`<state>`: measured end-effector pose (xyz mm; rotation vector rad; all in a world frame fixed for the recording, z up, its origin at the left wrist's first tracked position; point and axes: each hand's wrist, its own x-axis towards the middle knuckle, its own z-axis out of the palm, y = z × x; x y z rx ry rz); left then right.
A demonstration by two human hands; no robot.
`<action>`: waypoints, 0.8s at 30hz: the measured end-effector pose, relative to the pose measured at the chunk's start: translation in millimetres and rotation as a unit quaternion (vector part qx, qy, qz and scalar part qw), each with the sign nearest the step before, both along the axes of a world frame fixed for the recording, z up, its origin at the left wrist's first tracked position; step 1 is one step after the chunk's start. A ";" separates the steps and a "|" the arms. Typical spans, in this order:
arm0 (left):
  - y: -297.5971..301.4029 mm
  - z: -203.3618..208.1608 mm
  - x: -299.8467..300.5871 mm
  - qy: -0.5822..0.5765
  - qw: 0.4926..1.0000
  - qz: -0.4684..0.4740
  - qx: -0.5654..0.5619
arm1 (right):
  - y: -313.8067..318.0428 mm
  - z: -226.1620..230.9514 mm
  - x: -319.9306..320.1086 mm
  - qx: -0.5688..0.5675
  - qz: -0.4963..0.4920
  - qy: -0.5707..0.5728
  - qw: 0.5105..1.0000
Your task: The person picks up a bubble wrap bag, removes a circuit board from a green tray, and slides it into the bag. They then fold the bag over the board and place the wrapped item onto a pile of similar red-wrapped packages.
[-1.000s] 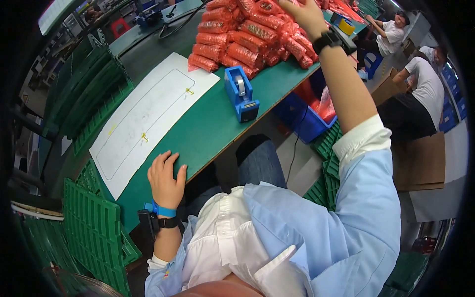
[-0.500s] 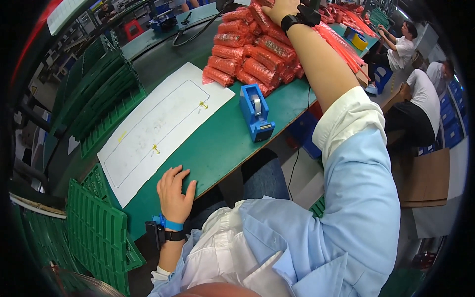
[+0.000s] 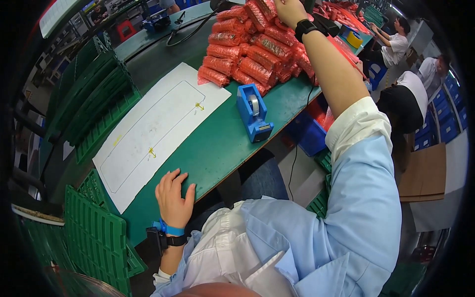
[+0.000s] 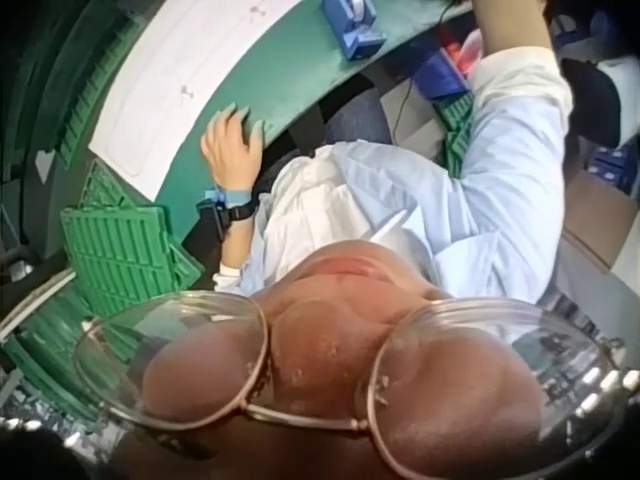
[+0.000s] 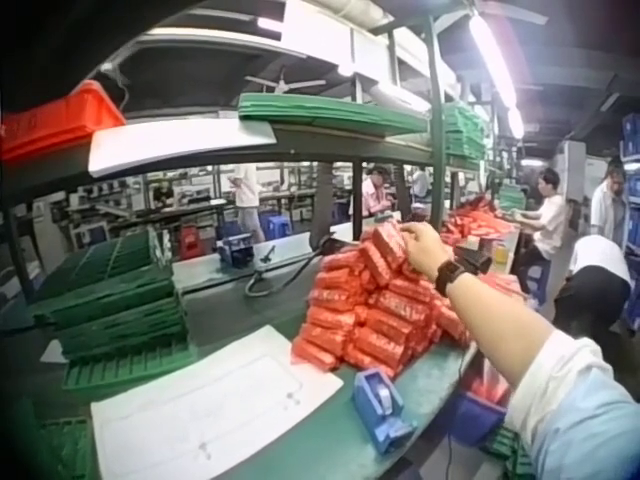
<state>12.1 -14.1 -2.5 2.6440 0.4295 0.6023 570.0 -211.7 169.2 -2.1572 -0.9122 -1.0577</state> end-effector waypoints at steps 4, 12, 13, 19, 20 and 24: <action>-0.9 -0.7 1.0 0.002 1.000 -0.004 0.004 | -12.4 -9.5 -11.2 0.175 0.093 0.154 0.968; 0.2 -0.8 0.3 -0.005 1.000 -0.006 0.006 | 1.1 -22.8 -42.1 -0.038 -0.087 0.073 0.993; 0.3 -1.0 0.2 -0.005 1.000 -0.004 0.005 | 0.6 -20.1 -45.5 -0.038 -0.085 0.072 0.993; 0.1 -2.6 -0.5 -0.008 1.000 -0.003 0.011 | 12.9 -11.5 -63.7 0.058 -0.081 0.190 0.977; 0.3 -2.7 -0.9 -0.006 1.000 -0.001 0.012 | 18.2 -11.4 -66.5 0.050 -0.132 0.147 0.979; 0.4 -1.5 -0.3 -0.014 1.000 -0.008 0.007 | 25.4 -16.2 -52.4 -0.027 -0.201 0.100 0.974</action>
